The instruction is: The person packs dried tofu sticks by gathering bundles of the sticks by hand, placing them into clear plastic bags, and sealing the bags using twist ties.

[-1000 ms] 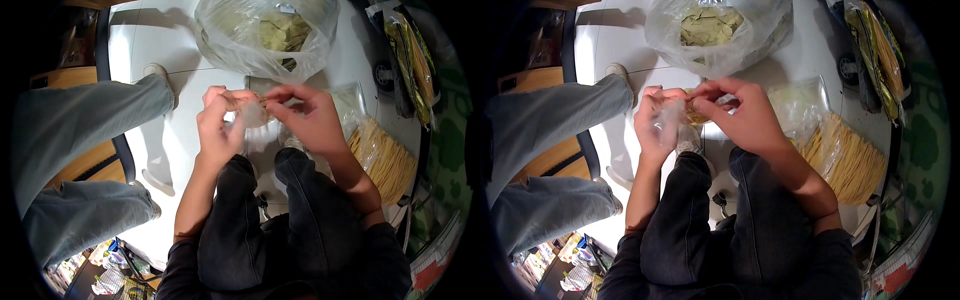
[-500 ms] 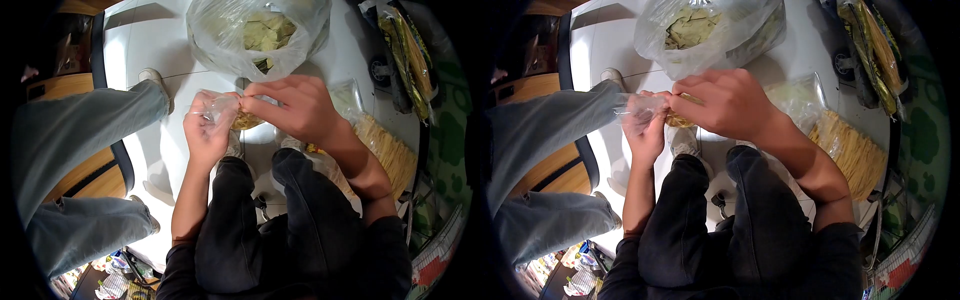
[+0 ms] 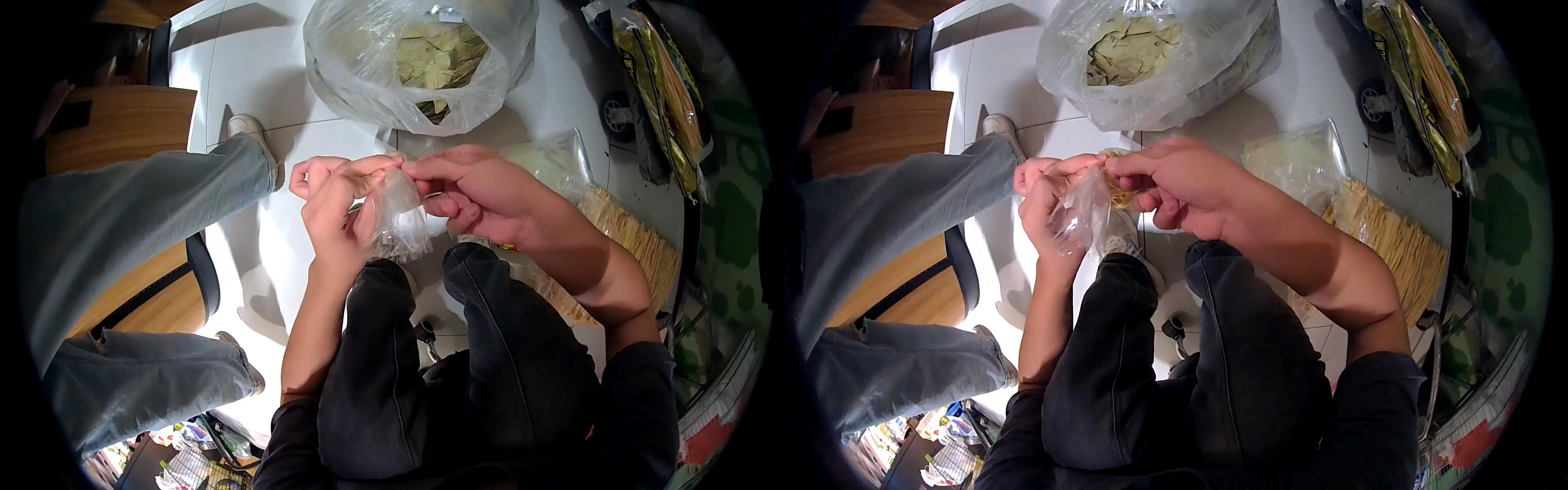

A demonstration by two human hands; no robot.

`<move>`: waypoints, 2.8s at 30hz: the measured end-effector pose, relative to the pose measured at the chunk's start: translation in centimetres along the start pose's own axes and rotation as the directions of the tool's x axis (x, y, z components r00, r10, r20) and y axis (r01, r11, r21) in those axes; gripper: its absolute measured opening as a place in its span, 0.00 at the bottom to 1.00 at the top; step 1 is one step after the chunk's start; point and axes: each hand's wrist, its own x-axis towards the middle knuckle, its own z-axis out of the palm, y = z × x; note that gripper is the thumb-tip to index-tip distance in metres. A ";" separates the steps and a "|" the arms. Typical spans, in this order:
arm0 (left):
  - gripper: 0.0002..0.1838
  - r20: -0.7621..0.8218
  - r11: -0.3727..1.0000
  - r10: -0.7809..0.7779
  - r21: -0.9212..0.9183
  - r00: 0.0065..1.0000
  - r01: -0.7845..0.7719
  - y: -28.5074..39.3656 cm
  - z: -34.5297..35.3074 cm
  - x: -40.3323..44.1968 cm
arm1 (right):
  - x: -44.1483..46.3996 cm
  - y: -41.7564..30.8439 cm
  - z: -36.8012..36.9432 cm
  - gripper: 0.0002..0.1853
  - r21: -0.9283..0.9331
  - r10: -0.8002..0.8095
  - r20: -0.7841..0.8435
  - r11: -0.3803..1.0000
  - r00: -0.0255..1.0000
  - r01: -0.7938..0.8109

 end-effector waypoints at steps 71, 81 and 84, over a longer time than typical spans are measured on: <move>0.08 0.033 0.788 -0.369 -0.519 0.929 0.331 2.0 0.2 -1.8 | -3.0 1.6 -0.2 0.15 -0.827 -0.850 0.248 0.064 0.464 0.558; 0.10 0.124 0.665 -0.468 -0.603 0.875 0.441 1.9 0.1 -1.2 | -1.2 0.7 -0.5 0.09 -0.823 -0.825 0.487 -0.324 0.287 0.466; 0.15 0.191 0.668 -0.468 -0.563 0.863 0.487 2.6 -0.9 -0.2 | -1.7 0.2 -0.6 0.08 -0.807 -0.764 0.434 -0.095 0.477 0.583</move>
